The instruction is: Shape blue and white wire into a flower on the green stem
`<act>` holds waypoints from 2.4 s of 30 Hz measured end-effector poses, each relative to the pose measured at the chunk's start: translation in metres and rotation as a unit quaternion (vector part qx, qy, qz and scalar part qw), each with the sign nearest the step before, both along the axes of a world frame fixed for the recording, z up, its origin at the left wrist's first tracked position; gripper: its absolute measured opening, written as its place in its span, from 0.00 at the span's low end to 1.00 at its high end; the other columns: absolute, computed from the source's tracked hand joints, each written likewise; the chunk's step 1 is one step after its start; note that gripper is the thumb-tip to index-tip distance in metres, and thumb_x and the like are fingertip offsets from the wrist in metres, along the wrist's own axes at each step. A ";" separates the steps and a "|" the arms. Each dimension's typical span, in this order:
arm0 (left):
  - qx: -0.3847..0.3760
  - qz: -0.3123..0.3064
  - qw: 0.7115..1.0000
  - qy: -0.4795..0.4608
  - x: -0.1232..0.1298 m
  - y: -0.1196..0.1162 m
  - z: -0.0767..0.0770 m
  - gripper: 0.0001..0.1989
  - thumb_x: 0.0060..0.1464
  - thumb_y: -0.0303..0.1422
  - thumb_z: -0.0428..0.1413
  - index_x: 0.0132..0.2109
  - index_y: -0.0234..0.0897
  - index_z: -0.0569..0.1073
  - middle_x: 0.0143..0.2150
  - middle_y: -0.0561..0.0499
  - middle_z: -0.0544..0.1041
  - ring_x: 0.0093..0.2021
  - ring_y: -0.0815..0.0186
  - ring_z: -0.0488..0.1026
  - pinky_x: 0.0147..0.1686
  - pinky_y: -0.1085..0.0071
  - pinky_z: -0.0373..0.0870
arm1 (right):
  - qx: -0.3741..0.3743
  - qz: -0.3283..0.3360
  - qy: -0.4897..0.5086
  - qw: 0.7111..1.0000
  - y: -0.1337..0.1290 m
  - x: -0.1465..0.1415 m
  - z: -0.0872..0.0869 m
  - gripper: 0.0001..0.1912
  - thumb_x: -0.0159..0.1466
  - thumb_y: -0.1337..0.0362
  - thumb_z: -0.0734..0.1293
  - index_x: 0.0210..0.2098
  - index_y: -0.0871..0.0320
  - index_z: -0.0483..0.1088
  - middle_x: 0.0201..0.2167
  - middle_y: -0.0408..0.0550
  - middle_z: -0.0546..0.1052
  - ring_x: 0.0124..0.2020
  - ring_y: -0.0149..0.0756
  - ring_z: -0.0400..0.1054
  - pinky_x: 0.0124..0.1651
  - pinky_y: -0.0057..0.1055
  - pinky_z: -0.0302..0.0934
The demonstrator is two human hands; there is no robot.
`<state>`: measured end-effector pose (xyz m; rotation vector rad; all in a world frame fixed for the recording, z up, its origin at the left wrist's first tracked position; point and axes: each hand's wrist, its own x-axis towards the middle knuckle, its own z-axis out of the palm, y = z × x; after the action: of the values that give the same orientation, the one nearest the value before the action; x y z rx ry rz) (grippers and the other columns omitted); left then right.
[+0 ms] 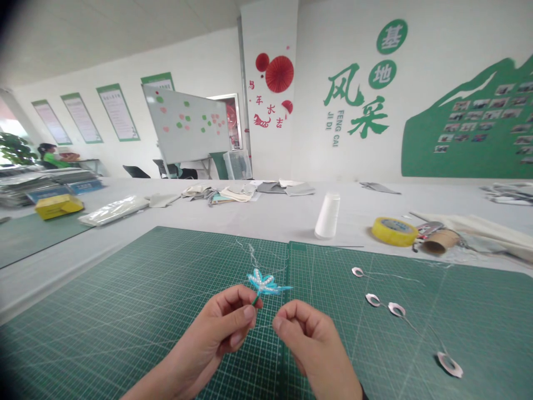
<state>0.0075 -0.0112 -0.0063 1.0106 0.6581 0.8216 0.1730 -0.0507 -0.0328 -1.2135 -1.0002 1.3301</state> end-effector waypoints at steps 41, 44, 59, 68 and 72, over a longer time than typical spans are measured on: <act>0.020 -0.052 0.998 0.009 0.011 -0.004 -0.008 0.12 0.54 0.37 0.57 0.36 0.36 0.62 0.24 0.56 0.71 0.15 0.80 0.53 0.15 0.78 0.40 | 0.055 -0.039 -0.040 0.997 -0.006 -0.013 -0.005 0.17 0.54 0.50 0.70 0.25 0.58 0.72 0.16 0.36 0.59 0.17 0.24 0.45 0.16 0.22 0.39; 0.029 -0.050 0.998 0.003 0.011 -0.004 -0.006 0.12 0.53 0.36 0.59 0.35 0.35 0.62 0.24 0.55 0.71 0.16 0.80 0.53 0.16 0.78 0.43 | 0.038 -0.026 -0.046 0.998 -0.007 -0.012 -0.005 0.18 0.55 0.47 0.68 0.26 0.58 0.72 0.16 0.34 0.58 0.15 0.22 0.41 0.15 0.23 0.35; 0.005 -0.042 0.999 0.010 0.008 -0.004 -0.004 0.10 0.53 0.35 0.58 0.35 0.34 0.66 0.25 0.55 0.71 0.17 0.78 0.53 0.18 0.75 0.40 | 0.033 -0.039 0.041 0.998 -0.011 -0.019 0.006 0.15 0.55 0.52 0.71 0.24 0.58 0.72 0.14 0.34 0.56 0.15 0.21 0.38 0.15 0.23 0.33; 0.031 -0.025 0.999 0.019 0.005 -0.003 -0.004 0.09 0.58 0.36 0.54 0.35 0.33 0.67 0.25 0.56 0.68 0.19 0.78 0.51 0.20 0.74 0.43 | 0.018 -0.032 0.034 0.999 -0.011 -0.018 0.004 0.16 0.56 0.50 0.69 0.27 0.58 0.71 0.15 0.32 0.53 0.16 0.21 0.37 0.17 0.23 0.31; 0.037 -0.013 0.999 0.016 0.004 -0.003 -0.004 0.10 0.51 0.33 0.61 0.34 0.34 0.67 0.27 0.57 0.65 0.20 0.77 0.50 0.19 0.74 0.42 | 0.016 -0.031 0.029 0.999 -0.010 -0.019 0.004 0.18 0.56 0.48 0.69 0.28 0.57 0.70 0.15 0.32 0.52 0.16 0.22 0.37 0.18 0.24 0.31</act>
<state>0.0110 -0.0137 -0.0102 1.0998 0.6447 0.8144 0.1537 -0.0606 -0.0291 -1.1654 -0.9322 1.2899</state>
